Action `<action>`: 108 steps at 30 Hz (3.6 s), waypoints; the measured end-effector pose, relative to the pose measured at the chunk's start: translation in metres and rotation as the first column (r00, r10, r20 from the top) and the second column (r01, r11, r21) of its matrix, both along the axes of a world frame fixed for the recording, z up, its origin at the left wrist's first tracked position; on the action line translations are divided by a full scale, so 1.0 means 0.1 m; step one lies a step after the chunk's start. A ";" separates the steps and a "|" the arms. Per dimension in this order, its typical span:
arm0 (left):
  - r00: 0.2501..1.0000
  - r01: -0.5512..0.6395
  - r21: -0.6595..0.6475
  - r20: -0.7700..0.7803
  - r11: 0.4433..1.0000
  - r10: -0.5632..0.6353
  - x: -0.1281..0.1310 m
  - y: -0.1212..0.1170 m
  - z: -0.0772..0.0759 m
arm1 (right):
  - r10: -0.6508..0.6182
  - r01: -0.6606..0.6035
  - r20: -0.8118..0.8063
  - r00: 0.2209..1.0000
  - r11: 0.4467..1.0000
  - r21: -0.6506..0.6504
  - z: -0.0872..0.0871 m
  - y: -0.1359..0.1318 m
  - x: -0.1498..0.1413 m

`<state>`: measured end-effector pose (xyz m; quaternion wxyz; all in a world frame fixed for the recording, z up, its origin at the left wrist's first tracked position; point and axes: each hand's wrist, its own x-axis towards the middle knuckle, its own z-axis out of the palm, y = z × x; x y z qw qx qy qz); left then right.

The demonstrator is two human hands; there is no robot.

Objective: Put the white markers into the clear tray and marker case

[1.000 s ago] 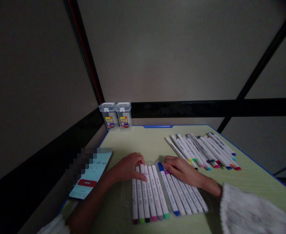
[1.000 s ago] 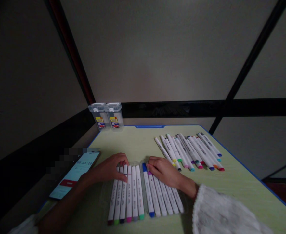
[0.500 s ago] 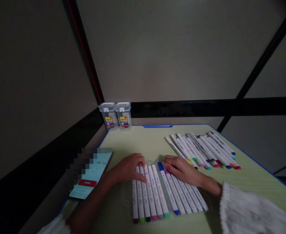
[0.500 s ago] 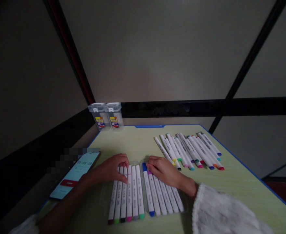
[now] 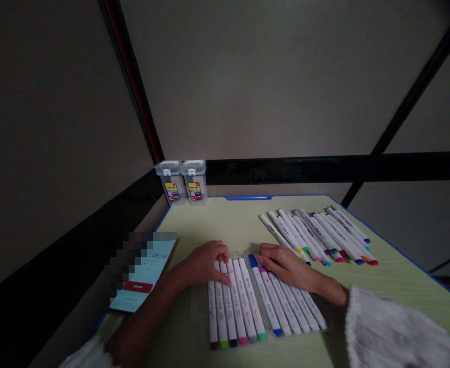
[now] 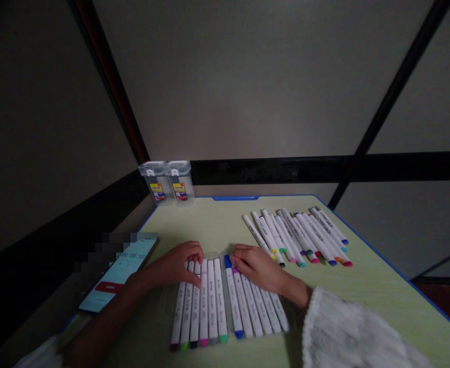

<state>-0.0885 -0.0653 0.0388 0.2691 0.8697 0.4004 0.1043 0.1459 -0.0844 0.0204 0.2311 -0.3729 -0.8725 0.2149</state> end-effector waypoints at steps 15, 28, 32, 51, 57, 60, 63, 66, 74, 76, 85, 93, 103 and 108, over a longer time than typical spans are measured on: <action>0.995 0.011 -0.058 0.096 0.998 -0.006 -0.01 -0.05 0.07 | 0.003 -0.003 0.002 1.000 1.000 0.001 0.00 0.00 0.01; 0.922 0.316 -0.743 0.387 0.591 -0.007 0.00 -0.08 0.07 | 0.003 -0.003 0.000 1.000 1.000 0.011 -0.01 0.00 0.01; 0.927 0.300 -0.755 0.374 0.583 0.008 0.01 -0.06 0.04 | -0.001 0.001 -0.001 1.000 1.000 0.014 0.00 0.00 0.00; 0.954 0.087 -0.388 0.299 0.918 0.036 -0.06 0.03 0.07 | 0.005 -0.005 0.005 1.000 1.000 -0.005 0.01 0.00 0.00; 0.968 -0.166 -0.154 0.165 0.974 0.191 -0.11 0.10 -0.05 | 0.007 -0.007 0.001 1.000 1.000 -0.001 0.01 -0.01 0.00; 0.977 -0.162 -0.085 0.125 0.983 0.172 -0.10 0.11 -0.10 | 0.005 -0.005 -0.002 1.000 1.000 0.005 0.01 -0.01 0.00; 0.987 -0.136 -0.050 0.082 0.989 0.139 -0.09 0.10 -0.10 | 0.005 -0.005 -0.002 1.000 1.000 0.006 0.01 -0.01 0.01; 0.991 -0.124 -0.034 0.054 0.992 0.126 -0.08 0.11 -0.09 | 0.009 -0.009 -0.004 1.000 1.000 0.000 0.01 -0.01 0.01; 0.991 -0.130 -0.030 0.039 0.991 0.131 -0.15 0.13 -0.09 | -0.002 0.002 0.010 1.000 1.000 -0.005 0.02 -0.01 0.01; 0.990 -0.136 -0.021 0.031 0.991 0.136 -0.15 0.13 -0.08 | 0.002 -0.002 0.010 1.000 1.000 0.002 0.01 0.00 0.01; 0.987 -0.147 -0.088 0.053 0.985 0.152 -0.19 0.14 -0.02 | 0.006 -0.006 0.004 1.000 1.000 0.020 0.00 0.00 0.01; 0.986 -0.135 -0.126 0.081 0.983 0.146 -0.23 0.16 -0.04 | 0.006 -0.006 0.005 1.000 1.000 0.007 0.00 0.00 0.01; 0.990 -0.120 -0.119 0.055 0.986 0.127 -0.24 0.15 0.00 | 0.000 0.000 0.016 1.000 1.000 0.007 0.00 0.00 0.01; 0.992 -0.111 -0.194 0.039 0.975 0.121 -0.26 0.15 0.03 | 0.007 -0.007 -0.002 1.000 1.000 0.003 0.00 0.00 0.01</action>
